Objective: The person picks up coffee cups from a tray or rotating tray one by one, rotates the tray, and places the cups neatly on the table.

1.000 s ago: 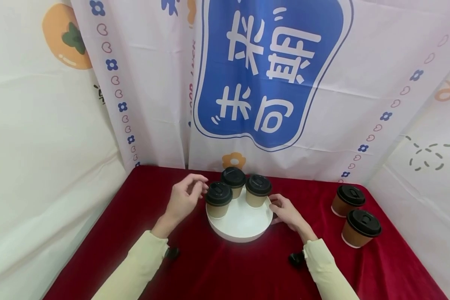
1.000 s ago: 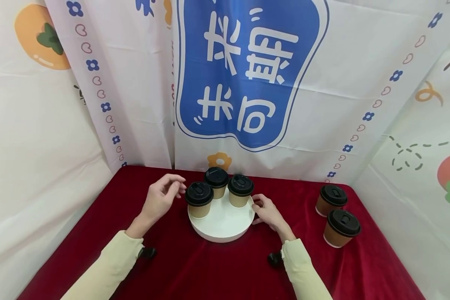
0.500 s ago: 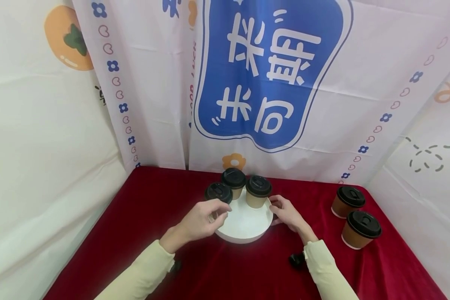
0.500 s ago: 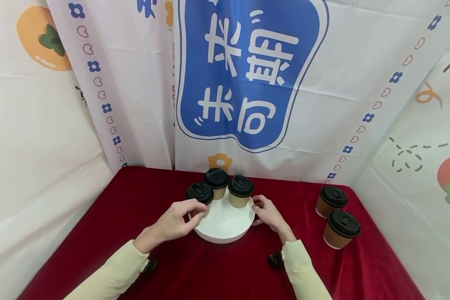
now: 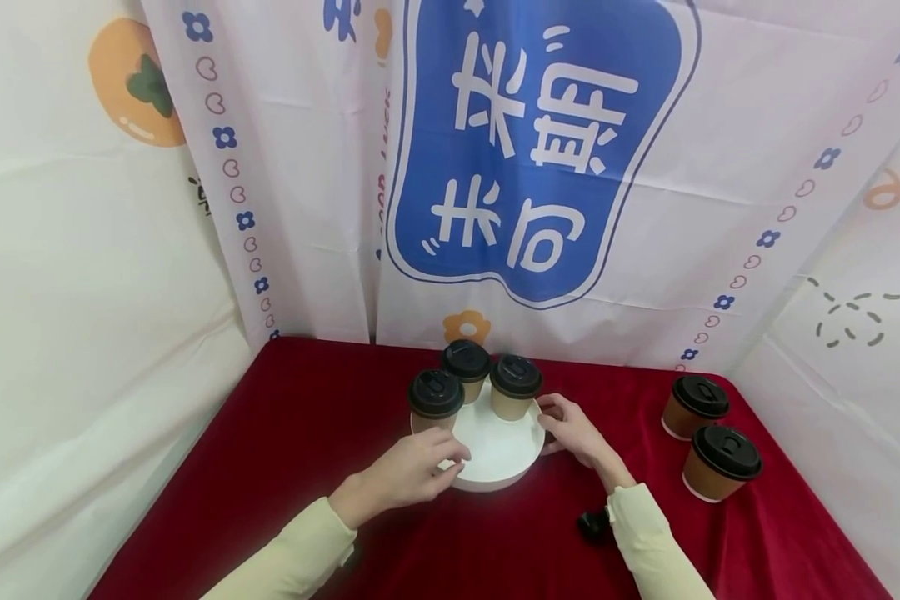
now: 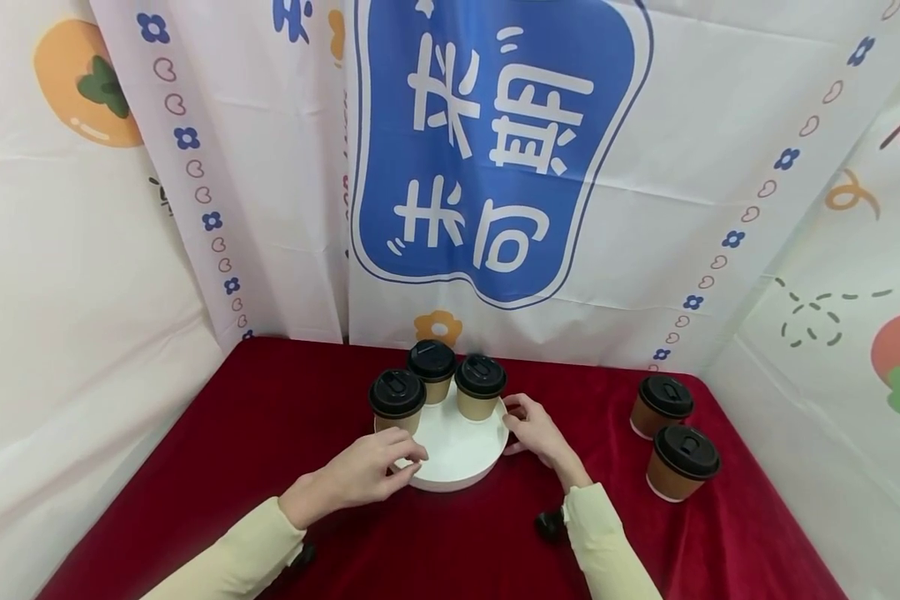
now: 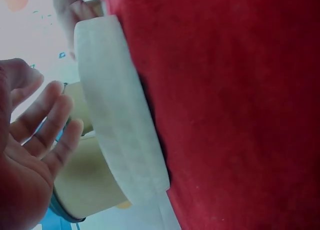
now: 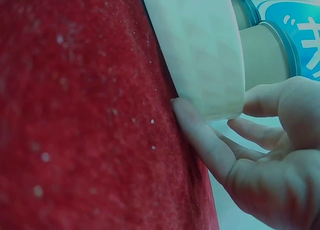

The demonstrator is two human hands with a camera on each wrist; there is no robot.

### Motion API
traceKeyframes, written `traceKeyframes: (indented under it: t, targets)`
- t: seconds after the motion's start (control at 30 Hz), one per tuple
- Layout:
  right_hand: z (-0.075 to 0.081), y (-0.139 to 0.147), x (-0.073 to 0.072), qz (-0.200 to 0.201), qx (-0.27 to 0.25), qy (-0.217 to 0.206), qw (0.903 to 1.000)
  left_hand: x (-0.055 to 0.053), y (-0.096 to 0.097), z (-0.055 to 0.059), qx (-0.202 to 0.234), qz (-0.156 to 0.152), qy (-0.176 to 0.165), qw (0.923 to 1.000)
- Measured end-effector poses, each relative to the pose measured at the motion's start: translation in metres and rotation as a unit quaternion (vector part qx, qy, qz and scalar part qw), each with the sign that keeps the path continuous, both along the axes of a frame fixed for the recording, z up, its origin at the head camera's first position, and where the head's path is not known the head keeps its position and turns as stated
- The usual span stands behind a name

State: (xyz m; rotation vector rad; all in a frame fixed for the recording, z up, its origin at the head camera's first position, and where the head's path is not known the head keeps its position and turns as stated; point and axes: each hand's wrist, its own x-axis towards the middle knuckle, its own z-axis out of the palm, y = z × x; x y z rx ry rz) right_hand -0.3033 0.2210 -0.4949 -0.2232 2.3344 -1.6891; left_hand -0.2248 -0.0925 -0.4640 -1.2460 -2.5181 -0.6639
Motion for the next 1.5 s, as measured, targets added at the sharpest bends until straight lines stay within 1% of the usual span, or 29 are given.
traceKeyframes:
  t: [0.13,0.3,0.53,0.67,0.9,1.0,1.17,1.33,1.5]
  targets:
    - [0.000,0.000,0.001,0.002,-0.005,-0.003,1.0000,0.001,0.002,-0.004,-0.032,0.004,0.013,0.9994]
    - [0.000,0.000,0.001,0.003,-0.006,-0.001,1.0000,0.002,0.006,-0.006,-0.074,0.020,0.034,0.9965]
    - [0.001,0.001,-0.001,-0.001,-0.001,-0.003,1.0000,0.001,0.009,-0.007,-0.096,0.026,0.037,0.9944]
    - [0.003,0.001,-0.002,0.000,-0.002,-0.001,1.0000,0.000,0.010,-0.008,-0.115,0.035,0.043,0.9919]
    - [0.004,0.000,0.000,-0.002,0.002,-0.002,1.0000,0.001,0.011,-0.009,-0.135,0.042,0.067,0.9876]
    - [0.003,0.000,0.000,-0.006,0.004,0.000,1.0000,0.002,0.011,-0.007,-0.142,0.048,0.070,0.9863]
    - [0.000,0.000,-0.001,-0.011,0.005,0.000,0.9999,0.004,0.007,-0.006,-0.143,0.051,0.065,0.9863]
    - [0.001,0.001,-0.001,-0.007,0.002,-0.001,1.0000,0.003,0.003,-0.004,-0.139,0.048,0.053,0.9877]
    - [0.000,0.002,-0.002,-0.009,-0.012,-0.009,0.9998,0.000,-0.003,-0.001,-0.142,0.041,0.041,0.9881]
